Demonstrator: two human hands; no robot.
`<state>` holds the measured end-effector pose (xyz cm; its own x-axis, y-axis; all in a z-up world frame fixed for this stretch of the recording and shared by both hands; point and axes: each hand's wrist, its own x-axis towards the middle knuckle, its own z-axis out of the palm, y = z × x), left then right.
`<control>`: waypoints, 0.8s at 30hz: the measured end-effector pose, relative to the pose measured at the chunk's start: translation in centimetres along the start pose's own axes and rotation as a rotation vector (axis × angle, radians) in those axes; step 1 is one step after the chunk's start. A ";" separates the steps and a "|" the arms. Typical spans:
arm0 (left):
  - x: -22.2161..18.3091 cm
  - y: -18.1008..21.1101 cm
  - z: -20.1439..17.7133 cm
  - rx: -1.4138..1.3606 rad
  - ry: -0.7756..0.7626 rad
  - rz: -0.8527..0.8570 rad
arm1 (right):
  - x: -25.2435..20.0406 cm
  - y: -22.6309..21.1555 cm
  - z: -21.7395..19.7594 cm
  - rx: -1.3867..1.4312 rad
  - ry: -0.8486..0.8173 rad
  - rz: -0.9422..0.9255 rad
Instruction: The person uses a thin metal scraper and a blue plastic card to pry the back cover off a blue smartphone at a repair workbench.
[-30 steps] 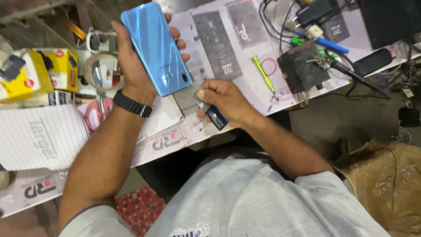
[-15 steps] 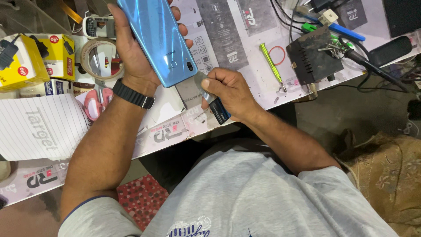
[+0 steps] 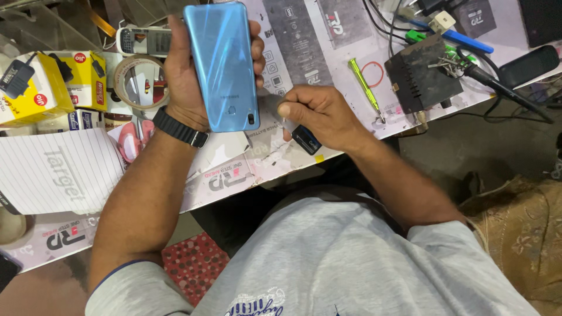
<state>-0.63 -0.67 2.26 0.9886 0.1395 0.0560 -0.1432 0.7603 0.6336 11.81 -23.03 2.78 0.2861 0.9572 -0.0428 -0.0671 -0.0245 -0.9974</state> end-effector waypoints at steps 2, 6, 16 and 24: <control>0.0 -0.2 0.1 0.016 0.011 0.003 | 0.3 -0.9 -0.2 -0.143 -0.019 -0.052; 0.1 -0.4 0.0 -0.052 0.015 -0.023 | 1.1 -1.8 -0.3 -0.225 -0.024 -0.090; 0.1 -0.6 -0.7 0.008 0.025 -0.027 | 1.3 -1.8 -0.3 -0.232 -0.002 -0.038; 0.2 -0.8 -1.0 0.013 -0.028 -0.062 | 1.3 -1.8 -0.4 -0.147 -0.033 -0.039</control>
